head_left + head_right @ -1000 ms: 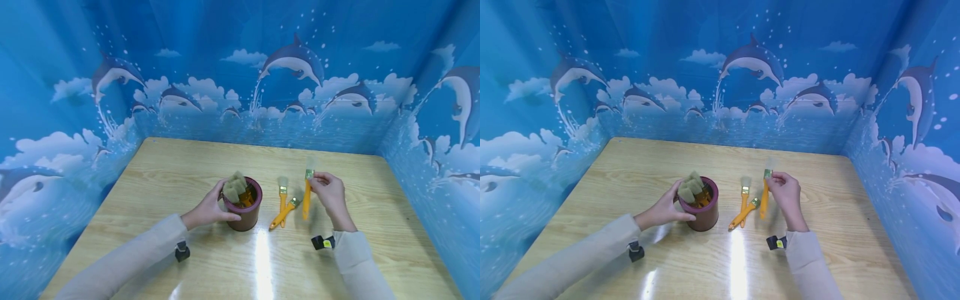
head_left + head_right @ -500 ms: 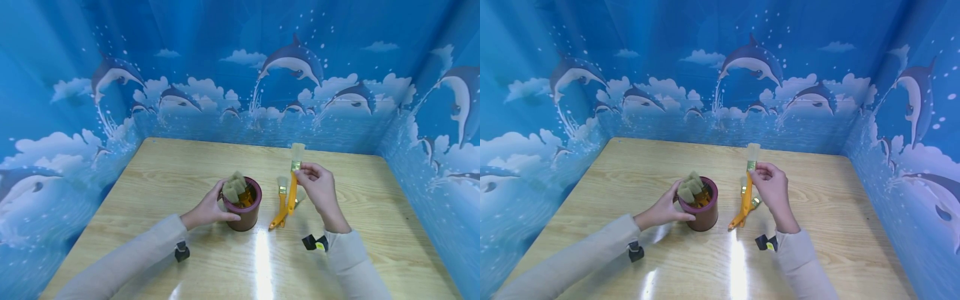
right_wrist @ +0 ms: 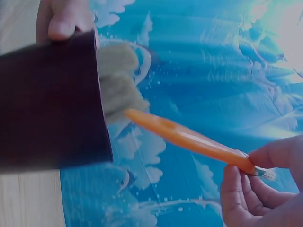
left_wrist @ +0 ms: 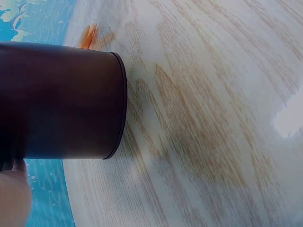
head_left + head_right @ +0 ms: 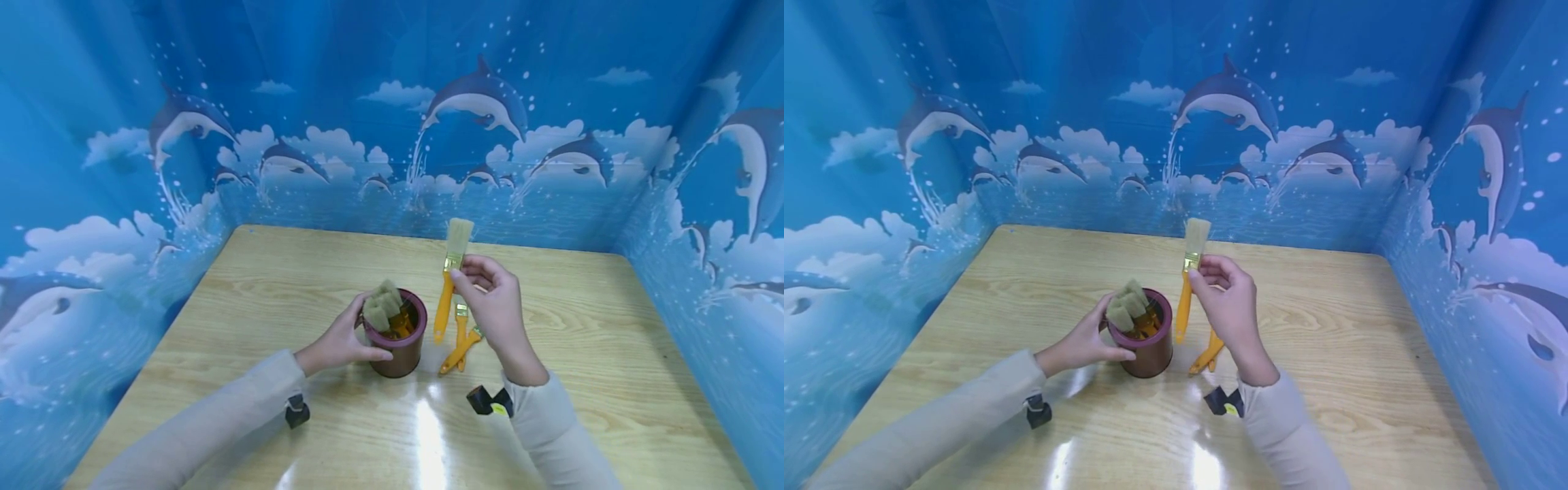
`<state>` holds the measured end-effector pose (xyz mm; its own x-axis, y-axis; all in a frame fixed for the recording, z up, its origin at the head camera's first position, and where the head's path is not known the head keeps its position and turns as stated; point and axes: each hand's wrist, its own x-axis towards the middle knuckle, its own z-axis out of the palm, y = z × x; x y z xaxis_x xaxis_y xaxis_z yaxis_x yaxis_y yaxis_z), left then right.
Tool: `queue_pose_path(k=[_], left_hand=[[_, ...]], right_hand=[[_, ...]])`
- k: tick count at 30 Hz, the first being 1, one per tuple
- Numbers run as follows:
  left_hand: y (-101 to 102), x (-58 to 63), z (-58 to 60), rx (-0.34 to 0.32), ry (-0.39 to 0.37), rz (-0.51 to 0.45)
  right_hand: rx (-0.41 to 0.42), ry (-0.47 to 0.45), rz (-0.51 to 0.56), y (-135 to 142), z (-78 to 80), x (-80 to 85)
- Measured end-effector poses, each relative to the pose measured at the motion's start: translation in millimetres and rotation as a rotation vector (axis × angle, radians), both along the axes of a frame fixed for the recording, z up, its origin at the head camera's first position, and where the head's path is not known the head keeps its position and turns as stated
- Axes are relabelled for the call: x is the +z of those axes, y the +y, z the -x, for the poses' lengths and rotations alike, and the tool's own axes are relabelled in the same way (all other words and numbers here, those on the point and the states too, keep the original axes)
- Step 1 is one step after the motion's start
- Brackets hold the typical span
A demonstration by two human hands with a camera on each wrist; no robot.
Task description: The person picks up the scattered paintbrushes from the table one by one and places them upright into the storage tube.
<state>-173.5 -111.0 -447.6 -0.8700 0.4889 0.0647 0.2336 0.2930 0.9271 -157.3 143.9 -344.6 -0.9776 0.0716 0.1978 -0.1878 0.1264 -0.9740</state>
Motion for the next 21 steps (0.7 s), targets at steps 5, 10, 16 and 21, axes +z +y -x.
queue_pose_path(k=[5,10,16,21], left_hand=[[0.1,0.7,-0.4,0.005,-0.002,0.006],[0.4,2.4,-1.0,0.007,-0.004,-0.01],[0.8,2.0,-1.0,-0.009,0.014,-0.04],[0.2,1.3,-0.2,-0.015,0.022,-0.045]], right_hand=[[0.014,0.076,0.061,-14.6,-0.2,-1.8],[0.043,0.166,0.066,-28.2,0.5,-6.0],[0.088,0.188,-0.015,-38.0,-0.1,-20.9],[0.113,0.158,-0.059,-41.8,-1.8,-33.6]])
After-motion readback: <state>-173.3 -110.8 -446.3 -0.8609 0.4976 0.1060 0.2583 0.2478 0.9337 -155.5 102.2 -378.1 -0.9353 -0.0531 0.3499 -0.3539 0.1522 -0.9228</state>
